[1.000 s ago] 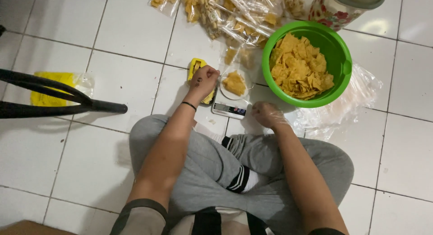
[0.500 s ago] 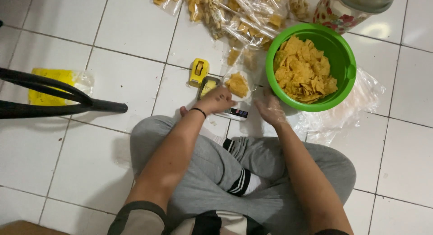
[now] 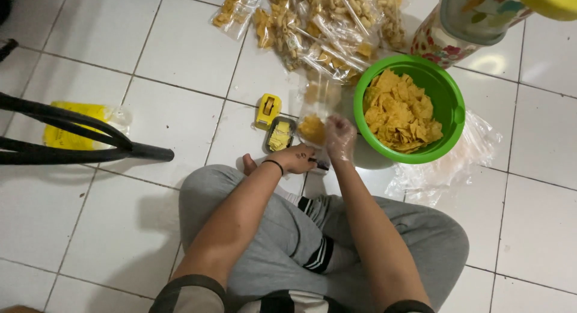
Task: Manually packing chips from a large bowl into individual small plastic bags while sitting on the floor.
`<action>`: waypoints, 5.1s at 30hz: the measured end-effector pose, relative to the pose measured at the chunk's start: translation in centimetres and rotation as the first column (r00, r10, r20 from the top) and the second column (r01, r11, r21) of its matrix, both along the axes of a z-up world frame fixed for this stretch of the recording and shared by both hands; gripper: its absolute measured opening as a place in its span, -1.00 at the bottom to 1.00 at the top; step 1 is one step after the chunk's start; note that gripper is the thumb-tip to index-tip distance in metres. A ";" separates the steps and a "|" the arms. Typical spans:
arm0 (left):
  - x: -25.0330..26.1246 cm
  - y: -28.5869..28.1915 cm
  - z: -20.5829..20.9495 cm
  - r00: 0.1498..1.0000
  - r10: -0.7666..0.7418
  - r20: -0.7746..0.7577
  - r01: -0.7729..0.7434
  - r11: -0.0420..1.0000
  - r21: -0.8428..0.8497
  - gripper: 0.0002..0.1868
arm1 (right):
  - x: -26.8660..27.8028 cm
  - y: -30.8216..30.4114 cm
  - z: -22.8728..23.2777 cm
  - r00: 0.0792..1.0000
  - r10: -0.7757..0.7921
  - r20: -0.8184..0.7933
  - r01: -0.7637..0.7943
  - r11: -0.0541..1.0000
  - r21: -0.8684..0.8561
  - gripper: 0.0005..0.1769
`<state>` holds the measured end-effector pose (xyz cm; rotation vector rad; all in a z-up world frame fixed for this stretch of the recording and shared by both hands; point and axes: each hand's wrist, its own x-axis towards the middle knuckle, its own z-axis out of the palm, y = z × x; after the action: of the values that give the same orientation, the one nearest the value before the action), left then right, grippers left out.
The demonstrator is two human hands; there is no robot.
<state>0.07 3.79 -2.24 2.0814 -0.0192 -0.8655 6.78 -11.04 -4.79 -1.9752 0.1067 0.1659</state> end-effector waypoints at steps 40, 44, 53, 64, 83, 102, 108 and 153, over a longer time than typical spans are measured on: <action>-0.6 10.6 10.0 -0.225 0.797 -0.560 -0.607 -0.565 -0.559 -0.50 | -4.5 2.0 5.2 0.699 0.606 -0.379 -0.552 0.122 -0.825 -0.07; -0.3 10.1 10.3 -0.210 0.820 -0.533 -0.654 -0.522 -0.547 -0.45 | -3.1 2.2 4.1 0.714 0.678 -0.176 -0.472 0.280 -0.836 -0.41; -0.4 8.9 11.8 -0.154 0.858 -0.489 -0.660 -0.458 -0.596 -0.39 | -1.1 8.1 1.4 0.550 0.835 -0.010 -0.396 0.251 -0.883 -0.77; 0.4 9.3 8.1 -0.124 0.862 -0.492 -0.634 -0.450 -0.629 -0.53 | 2.6 8.3 -9.9 0.485 0.872 0.069 -0.017 0.088 -0.996 -0.64; 0.4 9.4 8.4 -0.115 0.848 -0.517 -0.628 -0.465 -0.624 -0.56 | -0.5 8.5 -10.6 0.311 0.860 0.405 0.451 0.242 -0.859 -0.83; 0.4 8.4 9.7 -0.154 0.889 -0.431 -0.649 -0.420 -0.635 -0.55 | 1.3 8.4 -3.6 0.681 0.708 0.187 -0.450 0.606 -0.656 -0.89; -0.2 7.3 10.9 -0.164 0.930 -0.329 -0.642 -0.354 -0.680 -0.54 | 0.5 4.9 2.8 0.938 0.346 0.021 -0.346 0.937 0.043 -0.85; 0.1 2.9 5.8 0.040 0.999 -0.016 -0.814 0.024 -0.580 -0.46 | -0.1 0.9 20.7 0.912 0.409 -0.038 -0.400 0.905 0.143 -0.91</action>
<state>0.13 6.66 3.51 1.2233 0.8438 0.4868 6.63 -10.18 15.90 -1.8377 -0.2701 0.4982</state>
